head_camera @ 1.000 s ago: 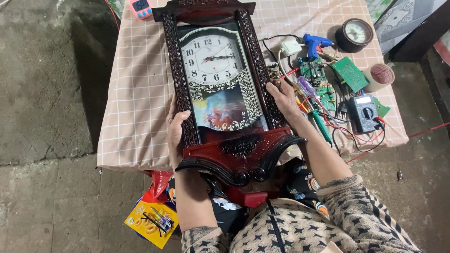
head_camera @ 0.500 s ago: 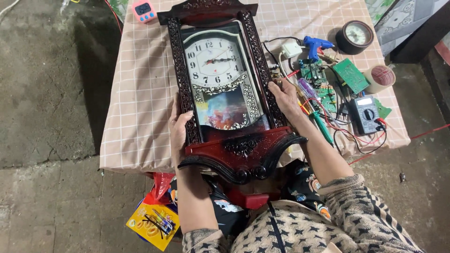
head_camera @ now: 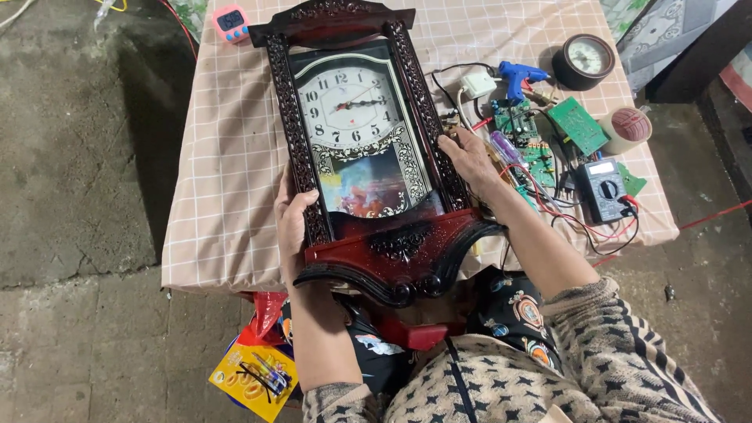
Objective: The person removes the front face of a wall clock from its wooden frame and places it on a table. They then use a screwdriver to unscrew the back cover of the clock face, exposing the internal mechanism and batteries.
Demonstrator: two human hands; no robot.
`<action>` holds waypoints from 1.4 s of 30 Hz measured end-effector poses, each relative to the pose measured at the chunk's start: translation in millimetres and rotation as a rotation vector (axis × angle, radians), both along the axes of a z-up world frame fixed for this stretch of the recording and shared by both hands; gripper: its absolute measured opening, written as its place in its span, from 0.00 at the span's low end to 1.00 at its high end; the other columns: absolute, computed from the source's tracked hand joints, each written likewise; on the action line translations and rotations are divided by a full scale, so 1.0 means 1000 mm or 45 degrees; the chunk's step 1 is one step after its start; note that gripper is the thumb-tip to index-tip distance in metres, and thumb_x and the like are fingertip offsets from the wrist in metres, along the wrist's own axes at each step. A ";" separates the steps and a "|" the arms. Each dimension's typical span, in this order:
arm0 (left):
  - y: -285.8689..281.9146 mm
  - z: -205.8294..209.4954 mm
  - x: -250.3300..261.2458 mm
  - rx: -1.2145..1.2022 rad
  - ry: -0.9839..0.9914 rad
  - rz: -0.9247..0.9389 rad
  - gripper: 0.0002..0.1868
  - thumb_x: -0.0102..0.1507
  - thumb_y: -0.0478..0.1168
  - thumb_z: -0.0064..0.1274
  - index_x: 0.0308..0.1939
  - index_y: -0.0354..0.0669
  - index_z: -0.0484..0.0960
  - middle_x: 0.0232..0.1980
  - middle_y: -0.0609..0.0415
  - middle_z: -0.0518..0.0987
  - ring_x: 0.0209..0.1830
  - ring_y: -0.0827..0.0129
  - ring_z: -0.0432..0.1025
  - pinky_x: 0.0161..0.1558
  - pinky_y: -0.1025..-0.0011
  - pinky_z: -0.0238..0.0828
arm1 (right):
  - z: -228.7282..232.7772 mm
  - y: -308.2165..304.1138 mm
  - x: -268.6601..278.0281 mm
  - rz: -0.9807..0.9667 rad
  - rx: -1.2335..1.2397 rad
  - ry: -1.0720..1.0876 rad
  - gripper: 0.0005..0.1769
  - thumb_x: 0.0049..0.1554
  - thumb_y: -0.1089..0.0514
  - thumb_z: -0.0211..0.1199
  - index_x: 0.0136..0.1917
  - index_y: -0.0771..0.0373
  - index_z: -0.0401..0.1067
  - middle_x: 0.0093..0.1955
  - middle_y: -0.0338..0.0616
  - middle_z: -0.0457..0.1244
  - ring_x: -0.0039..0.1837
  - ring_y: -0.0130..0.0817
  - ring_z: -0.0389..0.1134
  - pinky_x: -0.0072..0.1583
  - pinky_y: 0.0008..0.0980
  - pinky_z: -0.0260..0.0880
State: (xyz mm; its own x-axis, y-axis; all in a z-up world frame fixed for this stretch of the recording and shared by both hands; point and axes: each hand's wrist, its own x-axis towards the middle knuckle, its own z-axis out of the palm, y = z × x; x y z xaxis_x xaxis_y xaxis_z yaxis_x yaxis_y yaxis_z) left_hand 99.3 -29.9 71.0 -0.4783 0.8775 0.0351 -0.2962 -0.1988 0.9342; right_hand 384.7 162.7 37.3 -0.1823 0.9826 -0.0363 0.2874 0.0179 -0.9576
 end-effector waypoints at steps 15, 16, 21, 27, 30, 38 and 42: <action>-0.003 -0.019 -0.007 -0.064 -0.027 -0.024 0.42 0.56 0.35 0.56 0.76 0.47 0.63 0.72 0.41 0.69 0.71 0.55 0.64 0.70 0.54 0.59 | -0.008 0.001 0.004 0.041 0.018 -0.011 0.10 0.62 0.48 0.65 0.49 0.55 0.76 0.39 0.40 0.63 0.45 0.30 0.61 0.46 0.28 0.62; -0.003 -0.019 -0.006 -0.068 -0.026 -0.023 0.42 0.56 0.35 0.56 0.76 0.47 0.63 0.72 0.41 0.69 0.71 0.55 0.64 0.70 0.54 0.59 | -0.005 -0.001 0.004 0.042 0.014 -0.010 0.10 0.62 0.48 0.65 0.49 0.55 0.76 0.39 0.40 0.63 0.45 0.30 0.61 0.46 0.28 0.62; 0.001 -0.037 -0.011 -0.055 -0.106 -0.025 0.42 0.56 0.36 0.55 0.76 0.51 0.63 0.72 0.41 0.69 0.70 0.55 0.65 0.69 0.55 0.61 | 0.004 -0.008 -0.007 0.031 0.019 0.017 0.11 0.61 0.48 0.66 0.50 0.56 0.76 0.40 0.40 0.63 0.45 0.30 0.60 0.46 0.28 0.60; -0.003 -0.048 -0.011 -0.046 -0.050 -0.046 0.42 0.56 0.37 0.56 0.76 0.51 0.64 0.73 0.42 0.69 0.71 0.55 0.64 0.71 0.56 0.58 | 0.019 -0.020 -0.011 0.030 0.042 0.081 0.08 0.60 0.51 0.66 0.49 0.56 0.76 0.37 0.36 0.60 0.41 0.24 0.58 0.42 0.21 0.55; -0.004 -0.026 -0.007 -0.041 -0.011 -0.069 0.41 0.57 0.38 0.56 0.76 0.50 0.63 0.73 0.39 0.69 0.71 0.51 0.64 0.72 0.53 0.55 | 0.025 -0.022 -0.014 0.041 0.054 0.093 0.11 0.61 0.50 0.67 0.49 0.58 0.75 0.37 0.38 0.60 0.42 0.27 0.57 0.42 0.24 0.56; -0.015 0.003 -0.006 -0.150 0.111 -0.078 0.35 0.61 0.41 0.62 0.72 0.48 0.69 0.62 0.41 0.77 0.59 0.59 0.72 0.62 0.60 0.73 | -0.030 0.015 0.004 0.085 0.215 0.008 0.10 0.64 0.50 0.65 0.47 0.58 0.76 0.33 0.37 0.59 0.37 0.26 0.57 0.39 0.27 0.56; -0.010 0.003 -0.013 -0.167 0.239 -0.095 0.34 0.62 0.41 0.63 0.71 0.43 0.69 0.60 0.43 0.76 0.56 0.63 0.71 0.60 0.64 0.74 | -0.017 0.012 -0.001 0.088 0.299 0.104 0.09 0.63 0.53 0.66 0.44 0.59 0.76 0.31 0.34 0.58 0.36 0.23 0.56 0.38 0.22 0.54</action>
State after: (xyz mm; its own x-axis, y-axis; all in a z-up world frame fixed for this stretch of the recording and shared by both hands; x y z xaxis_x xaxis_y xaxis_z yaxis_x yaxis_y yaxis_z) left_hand 86.8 -39.4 73.7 -0.4078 0.9131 0.0008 -0.1244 -0.0565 0.9906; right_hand 383.8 174.6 20.0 -0.2425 0.9473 0.2093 0.1993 0.2598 -0.9449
